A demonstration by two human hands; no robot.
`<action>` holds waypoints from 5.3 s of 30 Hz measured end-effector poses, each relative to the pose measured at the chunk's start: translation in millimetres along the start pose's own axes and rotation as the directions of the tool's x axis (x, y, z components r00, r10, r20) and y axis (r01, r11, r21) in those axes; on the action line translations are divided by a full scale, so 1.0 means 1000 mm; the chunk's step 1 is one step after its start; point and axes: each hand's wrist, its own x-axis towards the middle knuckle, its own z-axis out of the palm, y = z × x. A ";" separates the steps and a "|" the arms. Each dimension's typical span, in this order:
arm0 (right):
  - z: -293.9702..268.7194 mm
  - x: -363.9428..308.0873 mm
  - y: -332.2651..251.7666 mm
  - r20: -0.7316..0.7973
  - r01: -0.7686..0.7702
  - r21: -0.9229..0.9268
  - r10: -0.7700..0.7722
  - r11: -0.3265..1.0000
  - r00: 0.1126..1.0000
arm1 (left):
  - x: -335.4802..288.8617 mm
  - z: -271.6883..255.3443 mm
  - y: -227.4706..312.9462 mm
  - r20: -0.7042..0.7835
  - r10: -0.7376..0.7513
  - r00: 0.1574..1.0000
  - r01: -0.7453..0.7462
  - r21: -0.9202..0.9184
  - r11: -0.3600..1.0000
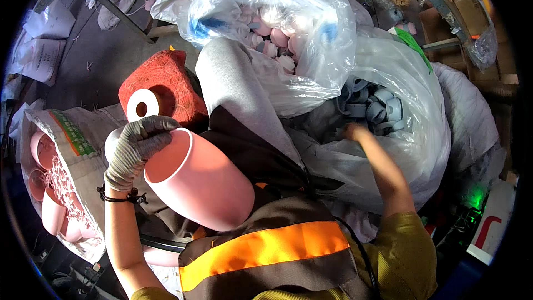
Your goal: The person assembles pink thermos bottles by hand, inserting internal glass liners into plastic housings and screwing on blue lids.
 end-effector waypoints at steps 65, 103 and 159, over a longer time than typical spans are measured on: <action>-0.173 -0.241 -0.397 -0.258 0.723 0.628 -0.800 0.287 0.542 | -0.005 0.041 -0.098 -0.118 0.254 0.960 -0.137 -0.989 0.058; -0.214 -0.300 -0.418 0.306 0.876 -0.183 -0.821 0.447 0.483 | -0.041 0.025 -0.071 0.093 0.327 0.941 -0.209 -0.601 0.772; -0.286 -0.319 -0.430 -0.452 0.917 -0.367 -0.892 0.154 -0.031 | -0.025 -0.090 -0.104 -0.886 0.126 0.446 0.139 0.208 0.968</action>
